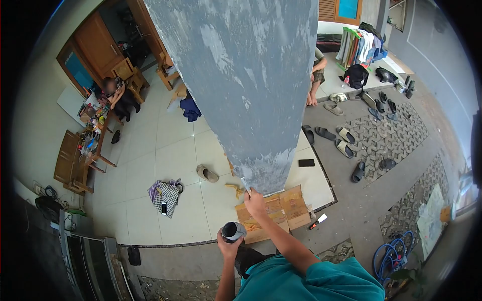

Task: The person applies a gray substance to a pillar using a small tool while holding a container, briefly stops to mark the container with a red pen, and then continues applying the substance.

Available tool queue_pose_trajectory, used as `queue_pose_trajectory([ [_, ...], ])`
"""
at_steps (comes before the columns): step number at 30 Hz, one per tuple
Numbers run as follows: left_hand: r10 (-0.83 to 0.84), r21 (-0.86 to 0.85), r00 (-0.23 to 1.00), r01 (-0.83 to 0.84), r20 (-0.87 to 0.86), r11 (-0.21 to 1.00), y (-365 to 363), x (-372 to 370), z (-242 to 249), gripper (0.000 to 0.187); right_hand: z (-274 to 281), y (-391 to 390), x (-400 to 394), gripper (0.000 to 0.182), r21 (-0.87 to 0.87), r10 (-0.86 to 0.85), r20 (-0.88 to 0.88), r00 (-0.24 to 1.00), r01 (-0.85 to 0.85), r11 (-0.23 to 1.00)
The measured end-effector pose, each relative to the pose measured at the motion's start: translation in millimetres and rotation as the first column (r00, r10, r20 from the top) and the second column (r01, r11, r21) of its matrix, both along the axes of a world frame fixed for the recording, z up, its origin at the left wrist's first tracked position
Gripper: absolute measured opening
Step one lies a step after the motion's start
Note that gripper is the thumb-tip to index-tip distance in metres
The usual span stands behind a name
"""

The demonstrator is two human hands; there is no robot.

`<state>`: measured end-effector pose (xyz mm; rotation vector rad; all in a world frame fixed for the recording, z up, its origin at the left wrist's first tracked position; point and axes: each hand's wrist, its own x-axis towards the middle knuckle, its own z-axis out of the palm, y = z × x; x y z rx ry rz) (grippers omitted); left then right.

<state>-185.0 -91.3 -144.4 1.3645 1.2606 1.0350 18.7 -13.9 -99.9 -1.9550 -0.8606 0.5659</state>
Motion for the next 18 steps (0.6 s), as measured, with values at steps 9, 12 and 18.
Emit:
queue_pose_trajectory([
  [9, -0.020, 0.002, 1.000, 0.020, -0.021, 1.000, 6, 9, 14, 0.081, -13, 14, 8, 0.025, -0.041, -0.023, 0.033, 0.999, 0.024, 0.999],
  [12, -0.011, 0.008, 0.999, 0.012, -0.038, 1.000, 3, 6, 6, 0.086, -13, -6, 5, 0.025, -0.074, -0.020, 0.010, 1.000, 0.021, 0.997],
  [18, -0.044, -0.017, 0.999, 0.044, -0.022, 0.999, 4, 2, -2, 0.086, 9, 20, 8, 0.028, 0.156, 0.055, 0.113, 0.992, -0.072, 0.985],
])
